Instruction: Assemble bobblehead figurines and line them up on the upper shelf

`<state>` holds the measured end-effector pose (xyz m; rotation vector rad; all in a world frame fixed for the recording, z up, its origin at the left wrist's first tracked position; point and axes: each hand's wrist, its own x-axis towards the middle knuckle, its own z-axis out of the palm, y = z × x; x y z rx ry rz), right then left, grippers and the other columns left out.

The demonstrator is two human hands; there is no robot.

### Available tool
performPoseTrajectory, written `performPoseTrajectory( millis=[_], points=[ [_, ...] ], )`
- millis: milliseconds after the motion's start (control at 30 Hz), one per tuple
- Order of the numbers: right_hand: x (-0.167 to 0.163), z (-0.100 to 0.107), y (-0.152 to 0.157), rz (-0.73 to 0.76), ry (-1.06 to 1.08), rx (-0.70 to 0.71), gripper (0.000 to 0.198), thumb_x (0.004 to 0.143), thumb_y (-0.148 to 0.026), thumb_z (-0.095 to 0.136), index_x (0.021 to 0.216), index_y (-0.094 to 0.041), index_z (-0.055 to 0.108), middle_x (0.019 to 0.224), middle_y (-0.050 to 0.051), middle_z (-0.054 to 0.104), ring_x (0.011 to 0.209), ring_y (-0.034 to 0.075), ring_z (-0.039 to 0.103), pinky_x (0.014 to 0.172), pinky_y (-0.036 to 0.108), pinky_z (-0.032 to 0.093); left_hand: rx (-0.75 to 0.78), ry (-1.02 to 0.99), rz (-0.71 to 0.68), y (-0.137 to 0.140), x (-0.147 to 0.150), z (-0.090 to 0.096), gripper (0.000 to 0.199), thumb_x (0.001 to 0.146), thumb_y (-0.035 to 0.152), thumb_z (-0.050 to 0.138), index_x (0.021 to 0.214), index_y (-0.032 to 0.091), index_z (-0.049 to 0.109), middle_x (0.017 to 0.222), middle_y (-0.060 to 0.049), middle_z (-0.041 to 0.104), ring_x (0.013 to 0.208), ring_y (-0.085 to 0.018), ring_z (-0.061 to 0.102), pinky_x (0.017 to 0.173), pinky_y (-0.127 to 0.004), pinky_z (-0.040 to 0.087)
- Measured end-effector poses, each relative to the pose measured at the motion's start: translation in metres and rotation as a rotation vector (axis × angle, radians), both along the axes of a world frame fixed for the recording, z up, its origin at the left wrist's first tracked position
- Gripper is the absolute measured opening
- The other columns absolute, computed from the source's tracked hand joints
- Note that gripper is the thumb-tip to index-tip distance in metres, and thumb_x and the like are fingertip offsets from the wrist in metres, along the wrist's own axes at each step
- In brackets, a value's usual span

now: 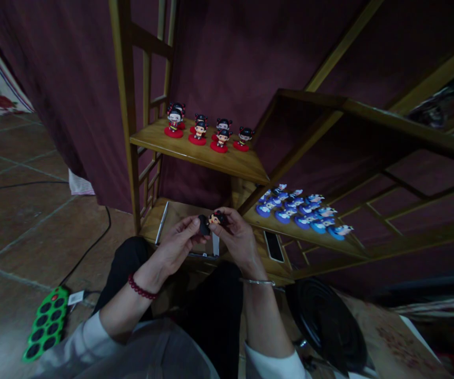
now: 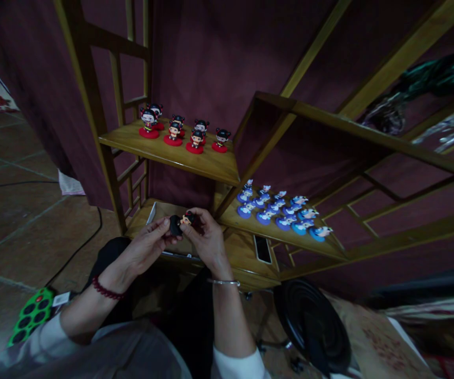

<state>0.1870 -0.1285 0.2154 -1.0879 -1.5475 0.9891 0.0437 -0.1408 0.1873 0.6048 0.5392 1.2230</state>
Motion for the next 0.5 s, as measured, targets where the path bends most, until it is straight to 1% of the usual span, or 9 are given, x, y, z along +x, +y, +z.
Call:
performPoseTrajectory(
  millis=[267,500],
  points=[
    [-0.0005,0.0017,0.0002,-0.001,-0.021,0.016,0.026,0.07,-0.026,0.066,0.093,-0.022,0.054,0.084,-0.001,0.058,0.077,0.011,0.055,0.071,0.023,0.044,0.026,-0.01,0.001,0.0004,0.0016,-0.0011,0.024,0.073,0.031,0.065,0.087,0.012,0.062,0.076,-0.003,0.065,0.064,-0.01,0.06,0.061,-0.021,0.046],
    [-0.0002,0.0041,-0.0007,0.02,-0.014,0.013,0.025,0.071,-0.026,0.065,0.092,-0.022,0.054,0.084,0.0,0.059,0.078,0.012,0.056,0.071,0.023,0.045,0.002,-0.029,-0.017,-0.0008,0.0014,0.0013,0.023,0.073,0.03,0.065,0.086,0.011,0.063,0.076,-0.005,0.066,0.065,-0.011,0.061,0.062,-0.021,0.047]
  ],
)
